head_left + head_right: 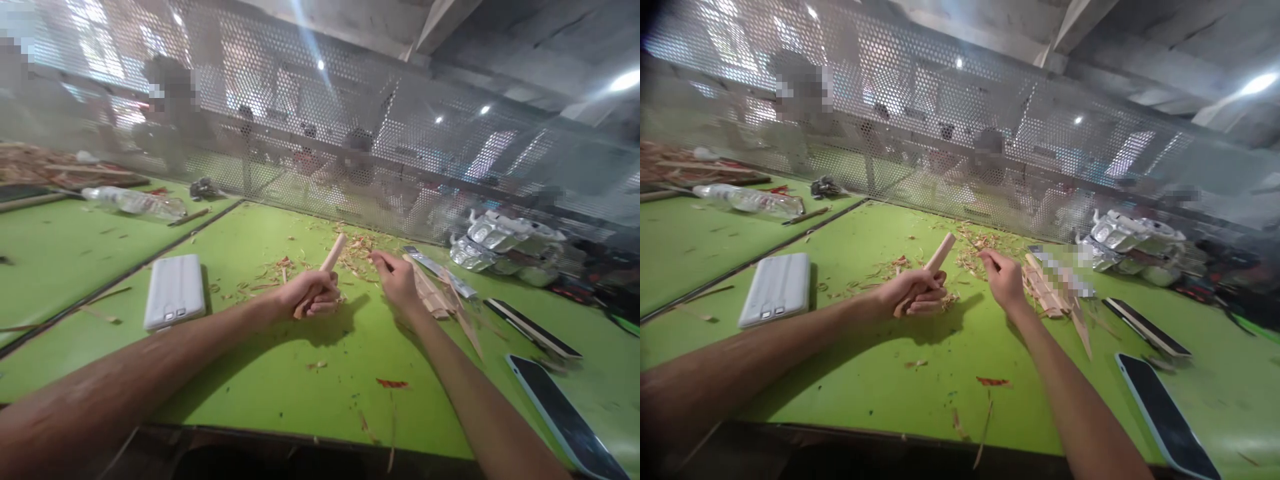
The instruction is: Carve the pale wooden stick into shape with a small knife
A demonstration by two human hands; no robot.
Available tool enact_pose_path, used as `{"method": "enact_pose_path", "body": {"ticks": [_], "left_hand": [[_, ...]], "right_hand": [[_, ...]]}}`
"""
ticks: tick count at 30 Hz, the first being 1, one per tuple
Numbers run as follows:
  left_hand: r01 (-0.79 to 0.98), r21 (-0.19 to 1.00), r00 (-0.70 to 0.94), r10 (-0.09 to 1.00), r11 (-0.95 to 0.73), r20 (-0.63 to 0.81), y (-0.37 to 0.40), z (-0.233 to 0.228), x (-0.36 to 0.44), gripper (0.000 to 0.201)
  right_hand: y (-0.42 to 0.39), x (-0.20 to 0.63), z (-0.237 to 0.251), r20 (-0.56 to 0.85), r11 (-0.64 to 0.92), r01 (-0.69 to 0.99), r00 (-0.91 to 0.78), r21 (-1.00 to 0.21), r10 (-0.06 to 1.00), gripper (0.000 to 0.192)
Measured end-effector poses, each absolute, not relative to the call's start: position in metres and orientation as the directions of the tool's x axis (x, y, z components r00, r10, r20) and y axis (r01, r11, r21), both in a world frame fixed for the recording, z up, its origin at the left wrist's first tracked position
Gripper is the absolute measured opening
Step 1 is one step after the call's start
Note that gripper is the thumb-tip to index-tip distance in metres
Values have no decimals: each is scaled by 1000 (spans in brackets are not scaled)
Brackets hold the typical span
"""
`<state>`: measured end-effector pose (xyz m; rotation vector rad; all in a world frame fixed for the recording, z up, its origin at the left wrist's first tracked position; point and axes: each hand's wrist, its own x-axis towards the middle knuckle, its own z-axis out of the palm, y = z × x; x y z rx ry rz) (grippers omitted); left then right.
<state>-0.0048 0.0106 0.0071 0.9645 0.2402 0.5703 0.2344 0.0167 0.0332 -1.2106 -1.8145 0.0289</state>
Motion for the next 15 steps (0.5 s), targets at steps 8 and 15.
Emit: {"method": "enact_pose_path", "body": {"ticks": [8,15], "left_hand": [[-304,785,882,471,540,17,6,7,-3,20],[-263,795,882,470,547,-32,3,11,-5,32]], "right_hand": [[-11,188,31,682,735,641,-436,-224,587,30],[-16,188,28,647,712,690,-485,-130,588,29]]}}
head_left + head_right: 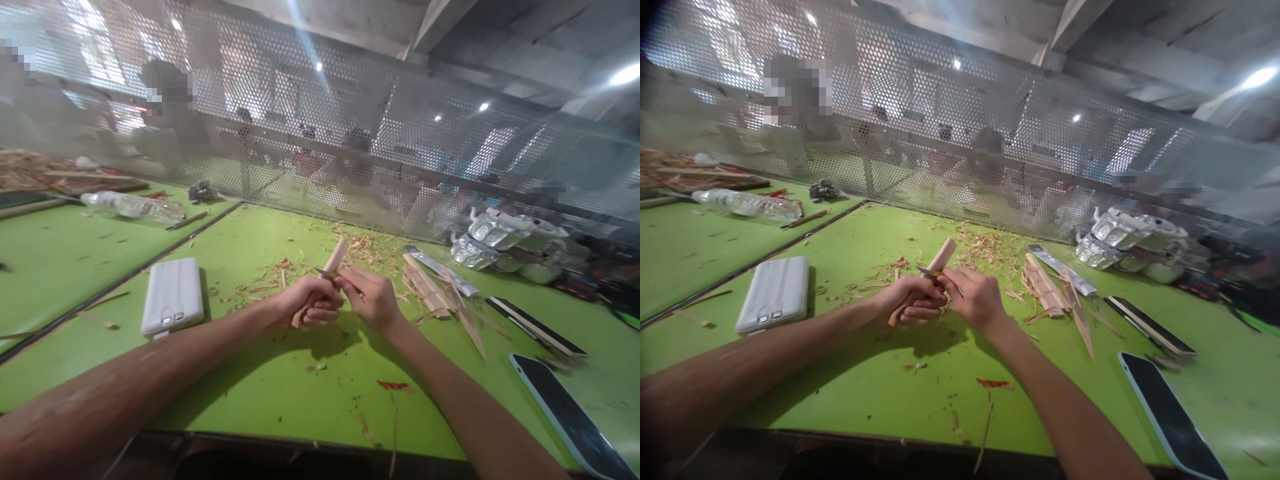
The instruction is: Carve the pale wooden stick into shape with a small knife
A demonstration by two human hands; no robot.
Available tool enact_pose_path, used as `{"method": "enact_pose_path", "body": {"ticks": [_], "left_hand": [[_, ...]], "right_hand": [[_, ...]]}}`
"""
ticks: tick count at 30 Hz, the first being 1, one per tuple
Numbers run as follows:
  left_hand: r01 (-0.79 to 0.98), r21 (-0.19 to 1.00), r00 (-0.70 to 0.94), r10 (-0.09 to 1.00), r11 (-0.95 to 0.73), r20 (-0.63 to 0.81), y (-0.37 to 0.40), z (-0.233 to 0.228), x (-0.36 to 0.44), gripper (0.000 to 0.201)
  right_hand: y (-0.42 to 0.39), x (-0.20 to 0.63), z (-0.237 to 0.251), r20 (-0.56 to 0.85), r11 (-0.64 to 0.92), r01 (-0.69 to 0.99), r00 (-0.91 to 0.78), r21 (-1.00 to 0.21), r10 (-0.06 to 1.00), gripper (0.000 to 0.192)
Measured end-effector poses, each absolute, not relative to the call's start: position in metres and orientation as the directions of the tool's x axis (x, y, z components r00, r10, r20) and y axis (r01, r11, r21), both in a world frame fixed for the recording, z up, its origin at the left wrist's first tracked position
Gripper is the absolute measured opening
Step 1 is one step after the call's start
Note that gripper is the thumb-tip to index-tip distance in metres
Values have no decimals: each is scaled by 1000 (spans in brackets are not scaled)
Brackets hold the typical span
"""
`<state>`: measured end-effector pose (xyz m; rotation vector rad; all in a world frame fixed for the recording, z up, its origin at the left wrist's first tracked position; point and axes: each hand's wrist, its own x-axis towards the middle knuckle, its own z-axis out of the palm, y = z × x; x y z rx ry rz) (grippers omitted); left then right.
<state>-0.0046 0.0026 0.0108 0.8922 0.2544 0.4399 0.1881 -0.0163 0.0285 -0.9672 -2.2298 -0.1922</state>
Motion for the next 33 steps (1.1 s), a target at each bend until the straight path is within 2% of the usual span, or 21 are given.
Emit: {"method": "enact_pose_path", "body": {"ticks": [4,9,11,15,18,21,24,29,33], "left_hand": [[-258,788,858,507,559,-79,2,12,-4,26],[-236,782,862,496,576,-106,3,8,-1,27],[-201,809,874,474,552,-106,0,8,1,27],[-113,871,931,356,478,-74,-8,8,3,26],[-160,841,945,327,517,-22,-6,7,2,26],[-228,795,936,352,562,19,1,4,0,24],[-259,775,933,355,576,48,6,3,-2,18],[-273,762,933,354,587,62,7,6,-3,13],[-253,754,932,361,606,23,6,9,-5,19]], "right_hand": [[-14,190,26,656,661,747,-463,-75,597,32],[5,205,20,676,587,804,-383,-91,629,34],[17,220,19,685,506,854,-295,-124,666,35],[38,259,18,677,277,928,-37,-250,735,36],[43,273,20,637,198,905,98,-376,765,42],[35,263,25,652,300,837,86,-457,753,46],[18,237,32,677,472,754,-50,-457,734,42],[-7,200,36,712,709,640,-346,-297,611,29],[-12,190,30,690,771,607,-475,-193,546,30]]}}
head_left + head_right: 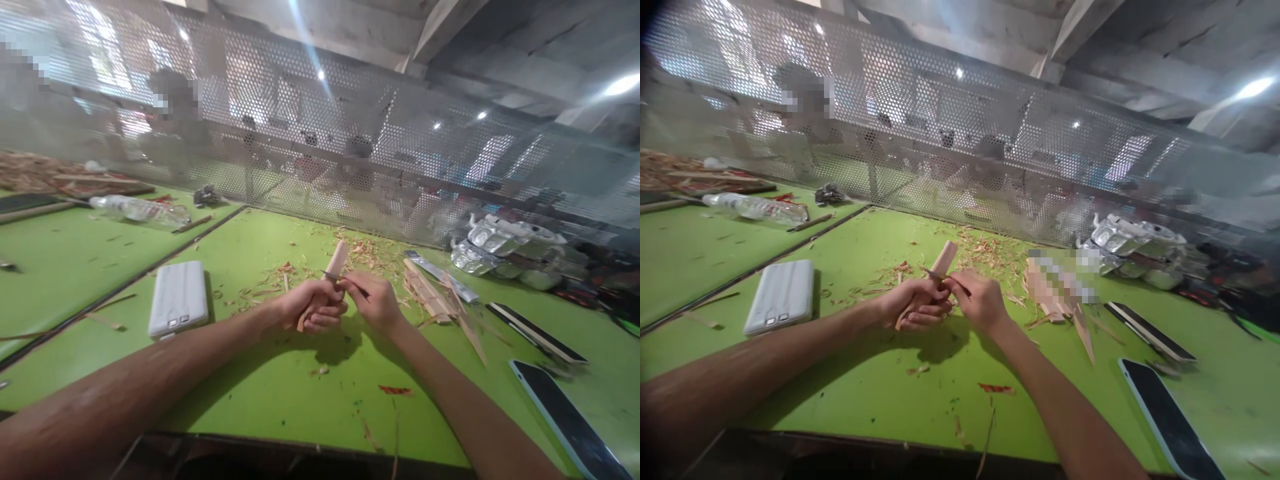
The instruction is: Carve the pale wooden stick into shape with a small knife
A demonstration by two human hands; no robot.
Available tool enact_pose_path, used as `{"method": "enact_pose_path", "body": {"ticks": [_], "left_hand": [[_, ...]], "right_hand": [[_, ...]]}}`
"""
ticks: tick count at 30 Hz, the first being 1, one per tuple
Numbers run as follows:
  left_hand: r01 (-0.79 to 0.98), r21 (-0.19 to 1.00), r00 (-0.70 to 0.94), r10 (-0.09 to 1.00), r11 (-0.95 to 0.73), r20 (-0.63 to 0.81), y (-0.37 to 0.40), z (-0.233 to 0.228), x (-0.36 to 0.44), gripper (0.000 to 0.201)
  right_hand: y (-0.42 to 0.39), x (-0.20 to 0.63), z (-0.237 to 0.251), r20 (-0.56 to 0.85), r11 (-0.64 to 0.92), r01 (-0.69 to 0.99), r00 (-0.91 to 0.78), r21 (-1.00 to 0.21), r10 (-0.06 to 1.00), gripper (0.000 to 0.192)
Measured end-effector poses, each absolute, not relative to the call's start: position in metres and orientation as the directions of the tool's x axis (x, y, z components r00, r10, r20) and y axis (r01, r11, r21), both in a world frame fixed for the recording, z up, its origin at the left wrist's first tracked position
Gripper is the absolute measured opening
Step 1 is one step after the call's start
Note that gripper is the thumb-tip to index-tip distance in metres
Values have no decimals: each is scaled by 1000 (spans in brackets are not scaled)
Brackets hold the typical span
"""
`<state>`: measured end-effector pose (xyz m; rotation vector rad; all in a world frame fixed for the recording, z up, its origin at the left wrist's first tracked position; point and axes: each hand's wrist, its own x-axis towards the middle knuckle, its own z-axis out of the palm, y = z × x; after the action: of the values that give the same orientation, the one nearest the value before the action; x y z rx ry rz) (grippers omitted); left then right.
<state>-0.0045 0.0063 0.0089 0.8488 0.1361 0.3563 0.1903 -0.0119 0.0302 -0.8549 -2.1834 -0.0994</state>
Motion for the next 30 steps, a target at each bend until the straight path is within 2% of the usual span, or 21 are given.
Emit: {"method": "enact_pose_path", "body": {"ticks": [6,12,16,18,21,25,30], "left_hand": [[-256,739,912,410,623,-30,6,12,-4,20],[-251,738,913,406,627,-35,-2,10,1,19],[-140,844,940,337,518,-51,-12,7,6,21],[-118,861,949,312,494,-49,-14,5,7,23],[-178,835,933,358,520,-24,-9,3,5,23],[-276,808,908,416,520,42,1,5,0,19],[-301,815,882,470,495,40,4,12,-3,26]], "right_hand": [[-9,193,24,658,713,693,-489,-106,573,35],[9,209,17,738,660,744,-388,-104,553,32],[32,243,14,810,526,837,-199,-152,551,34],[39,258,13,817,466,861,-113,-204,566,38],[39,262,16,787,451,836,-40,-311,616,41],[19,236,27,736,542,742,-97,-395,670,35],[-4,204,34,717,691,646,-308,-325,625,29]]}}
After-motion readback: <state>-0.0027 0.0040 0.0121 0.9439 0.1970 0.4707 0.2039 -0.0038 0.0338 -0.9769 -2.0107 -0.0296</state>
